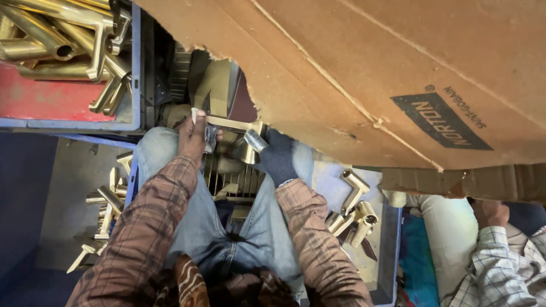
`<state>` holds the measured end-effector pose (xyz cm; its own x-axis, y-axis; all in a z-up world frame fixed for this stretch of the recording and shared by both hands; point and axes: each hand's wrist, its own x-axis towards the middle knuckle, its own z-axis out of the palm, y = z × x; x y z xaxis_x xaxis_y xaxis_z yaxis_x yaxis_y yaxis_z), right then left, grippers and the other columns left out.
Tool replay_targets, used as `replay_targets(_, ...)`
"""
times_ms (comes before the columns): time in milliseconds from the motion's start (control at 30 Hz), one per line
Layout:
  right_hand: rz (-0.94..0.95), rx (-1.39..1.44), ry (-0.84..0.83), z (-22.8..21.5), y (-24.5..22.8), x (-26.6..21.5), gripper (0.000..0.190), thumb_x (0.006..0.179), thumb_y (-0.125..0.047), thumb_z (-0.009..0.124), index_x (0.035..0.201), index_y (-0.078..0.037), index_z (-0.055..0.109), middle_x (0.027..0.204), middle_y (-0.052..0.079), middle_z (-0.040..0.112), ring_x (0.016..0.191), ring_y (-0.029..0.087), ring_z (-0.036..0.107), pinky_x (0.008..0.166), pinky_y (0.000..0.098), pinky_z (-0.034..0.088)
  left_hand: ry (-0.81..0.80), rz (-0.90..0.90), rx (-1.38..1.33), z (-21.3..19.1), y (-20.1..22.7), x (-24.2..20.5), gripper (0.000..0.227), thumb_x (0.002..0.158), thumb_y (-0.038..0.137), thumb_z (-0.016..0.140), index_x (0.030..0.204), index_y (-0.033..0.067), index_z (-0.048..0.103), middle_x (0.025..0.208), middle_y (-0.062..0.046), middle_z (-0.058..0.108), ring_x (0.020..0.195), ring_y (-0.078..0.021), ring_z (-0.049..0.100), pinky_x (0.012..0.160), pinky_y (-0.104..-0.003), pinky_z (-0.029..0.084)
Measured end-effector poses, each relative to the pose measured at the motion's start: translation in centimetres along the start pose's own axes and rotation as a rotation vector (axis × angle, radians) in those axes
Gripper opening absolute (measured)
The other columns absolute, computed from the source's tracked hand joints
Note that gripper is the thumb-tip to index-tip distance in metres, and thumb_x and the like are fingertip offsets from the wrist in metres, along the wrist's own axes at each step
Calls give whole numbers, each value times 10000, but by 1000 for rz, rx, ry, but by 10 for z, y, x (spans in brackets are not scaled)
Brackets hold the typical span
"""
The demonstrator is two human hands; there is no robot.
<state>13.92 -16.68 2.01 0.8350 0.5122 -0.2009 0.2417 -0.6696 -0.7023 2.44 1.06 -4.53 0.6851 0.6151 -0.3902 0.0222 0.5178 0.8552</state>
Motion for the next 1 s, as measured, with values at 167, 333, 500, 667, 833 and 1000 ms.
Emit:
replay_targets(167,15,180,-46,-4,-3,0,444,925,-428,712,1066,-8,736,939,196,761,865,288,731,786,388,534,16,-58,-73,-1,-9,14,393,1063,399,524,1140,22,604,906,-71,703,700,-157,701,636,-309,608)
replay_targets(333,2,200,-15,-5,-4,0,452,935,-416,705,1045,23,720,919,195,755,843,304,732,760,400,531,60,-129,-57,-3,-21,25,395,1093,394,520,1126,11,612,876,-91,692,692,-168,694,625,-315,607)
replay_targets(500,116,218,-42,-4,-5,-3,428,950,-395,706,1054,20,729,876,192,732,745,288,681,702,424,505,86,-244,-116,-3,-34,43,417,1072,413,539,1107,1,596,855,-99,673,668,-188,689,596,-329,610)
replay_targets(667,0,208,36,-5,-8,-7,384,949,-352,743,971,31,724,806,131,732,713,220,686,664,358,521,12,-338,-168,-7,-52,62,443,1067,439,491,1120,15,610,861,-97,684,685,-187,693,592,-320,622)
replay_targets(833,33,621,75,-14,-32,-34,413,898,-238,762,1179,24,612,1074,94,719,915,172,711,721,345,597,-97,-515,-299,-3,-44,57,362,1091,364,539,1151,10,586,893,-113,685,705,-214,693,616,-341,616)
replay_targets(1000,-129,729,32,-40,-51,-101,659,882,-41,784,1450,4,452,1339,133,599,1200,200,622,984,358,564,-133,-282,-150,9,12,-35,455,1074,460,488,1222,41,586,882,-125,691,677,-202,677,584,-323,535)
